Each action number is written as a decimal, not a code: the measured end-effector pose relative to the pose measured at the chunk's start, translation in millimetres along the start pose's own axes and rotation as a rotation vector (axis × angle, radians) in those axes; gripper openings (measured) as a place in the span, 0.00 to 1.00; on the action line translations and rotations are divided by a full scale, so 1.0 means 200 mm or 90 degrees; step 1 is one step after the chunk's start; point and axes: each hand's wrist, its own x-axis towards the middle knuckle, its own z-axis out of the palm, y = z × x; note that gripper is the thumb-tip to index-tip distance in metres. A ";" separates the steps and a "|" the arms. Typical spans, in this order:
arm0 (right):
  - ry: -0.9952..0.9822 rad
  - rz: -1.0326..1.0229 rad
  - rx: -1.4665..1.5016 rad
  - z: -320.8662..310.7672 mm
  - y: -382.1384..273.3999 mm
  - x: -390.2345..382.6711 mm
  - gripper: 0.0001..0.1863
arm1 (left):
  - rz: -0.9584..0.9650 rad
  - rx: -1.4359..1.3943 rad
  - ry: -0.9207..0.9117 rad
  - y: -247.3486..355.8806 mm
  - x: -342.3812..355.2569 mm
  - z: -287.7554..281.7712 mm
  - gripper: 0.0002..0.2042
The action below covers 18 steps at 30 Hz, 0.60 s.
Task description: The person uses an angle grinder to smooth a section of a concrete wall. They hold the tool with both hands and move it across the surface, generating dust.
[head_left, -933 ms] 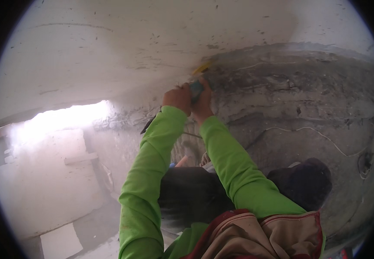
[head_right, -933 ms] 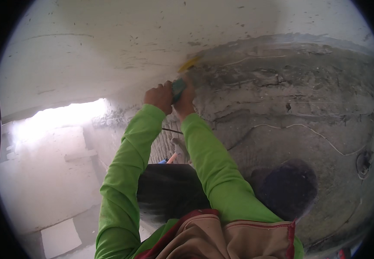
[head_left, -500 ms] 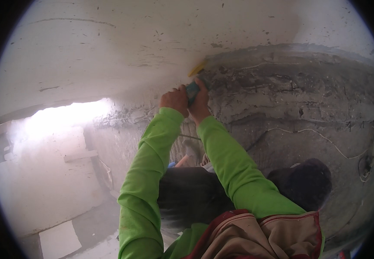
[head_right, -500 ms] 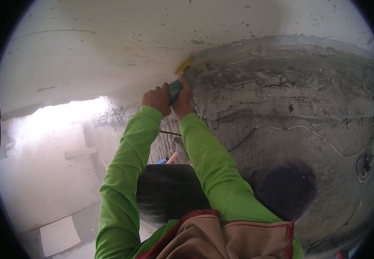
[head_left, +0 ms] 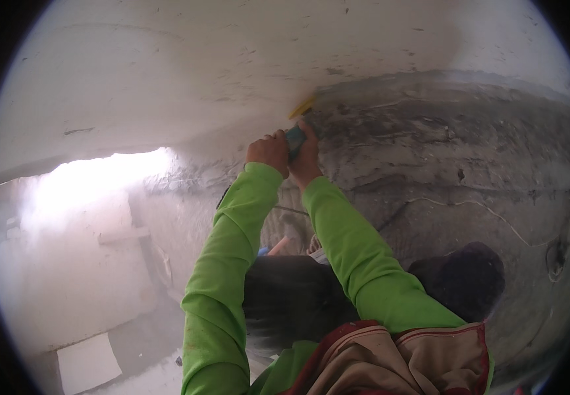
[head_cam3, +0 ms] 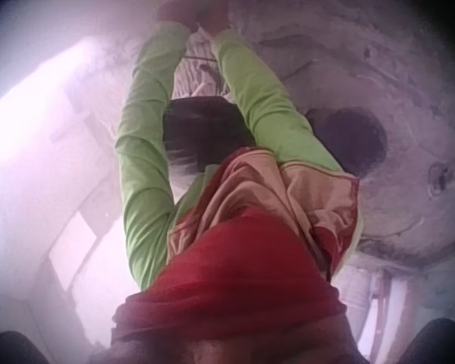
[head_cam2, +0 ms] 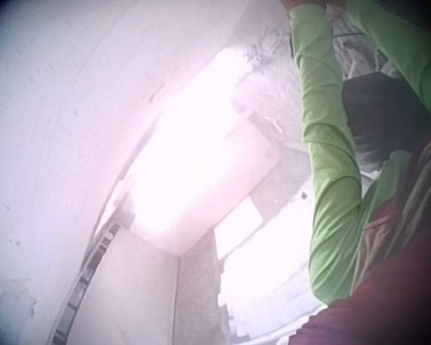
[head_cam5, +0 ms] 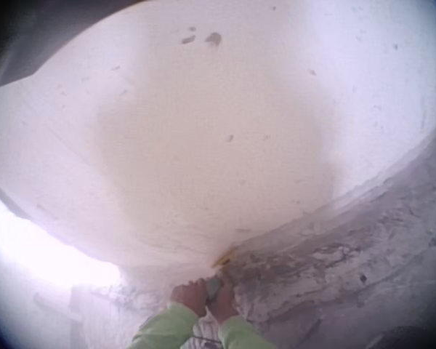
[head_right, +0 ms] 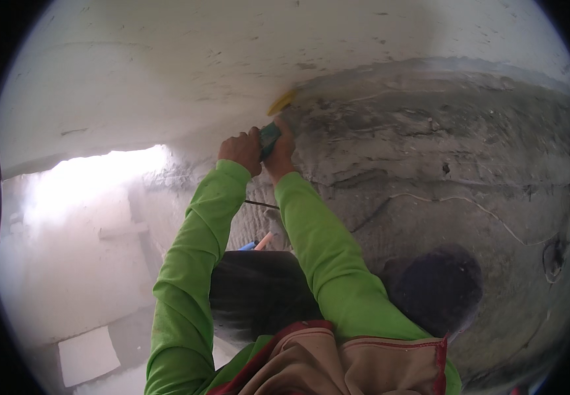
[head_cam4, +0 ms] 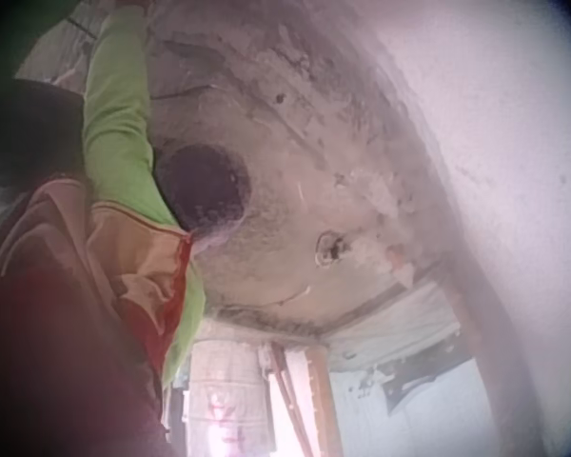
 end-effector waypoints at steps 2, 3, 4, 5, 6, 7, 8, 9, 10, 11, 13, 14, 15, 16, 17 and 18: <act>-0.005 0.024 0.000 0.01 0.02 -0.03 0.13 | -0.014 0.001 0.003 -0.01 -0.02 0.01 0.26; -0.013 0.045 -0.002 0.01 0.02 -0.04 0.13 | -0.023 0.001 0.009 0.00 -0.04 0.02 0.26; -0.020 0.065 -0.005 0.00 0.02 -0.05 0.13 | -0.032 0.002 0.015 0.00 -0.05 0.03 0.26; -0.026 0.077 -0.004 0.00 0.03 -0.07 0.13 | -0.035 -0.002 0.013 0.00 -0.08 0.04 0.26; -0.032 0.088 -0.004 0.00 0.04 -0.10 0.13 | -0.039 -0.007 0.010 0.00 -0.11 0.04 0.27; -0.036 0.100 -0.004 0.00 0.05 -0.12 0.13 | -0.043 -0.013 0.008 0.00 -0.14 0.04 0.27; -0.053 0.098 -0.025 0.01 0.05 -0.15 0.13 | -0.047 -0.008 0.005 0.00 -0.18 0.03 0.29; -0.069 0.097 -0.046 0.02 0.06 -0.18 0.13 | -0.051 -0.004 0.002 0.00 -0.22 0.02 0.32; -0.085 0.097 -0.067 0.03 0.06 -0.21 0.13 | -0.056 0.000 -0.001 0.00 -0.27 0.01 0.34; -0.103 0.085 -0.068 0.03 0.05 -0.23 0.13 | -0.019 0.006 -0.013 0.01 -0.33 -0.04 0.36; -0.138 0.058 -0.070 0.03 0.02 -0.24 0.13 | 0.058 0.017 -0.036 0.00 -0.45 -0.16 0.40; -0.116 0.057 -0.091 0.05 0.01 -0.28 0.13 | 0.096 0.024 -0.037 -0.01 -0.51 -0.21 0.41; -0.088 0.055 -0.116 0.08 0.00 -0.33 0.13 | 0.136 0.026 -0.041 -0.02 -0.56 -0.23 0.42; -0.060 0.053 -0.140 0.10 -0.01 -0.37 0.14 | 0.177 0.028 -0.045 -0.03 -0.61 -0.23 0.43; -0.063 0.064 -0.148 0.08 -0.02 -0.39 0.14 | 0.205 0.046 -0.020 -0.03 -0.64 -0.21 0.41; -0.067 0.076 -0.154 0.08 -0.03 -0.40 0.15 | 0.232 0.064 0.004 -0.04 -0.66 -0.20 0.38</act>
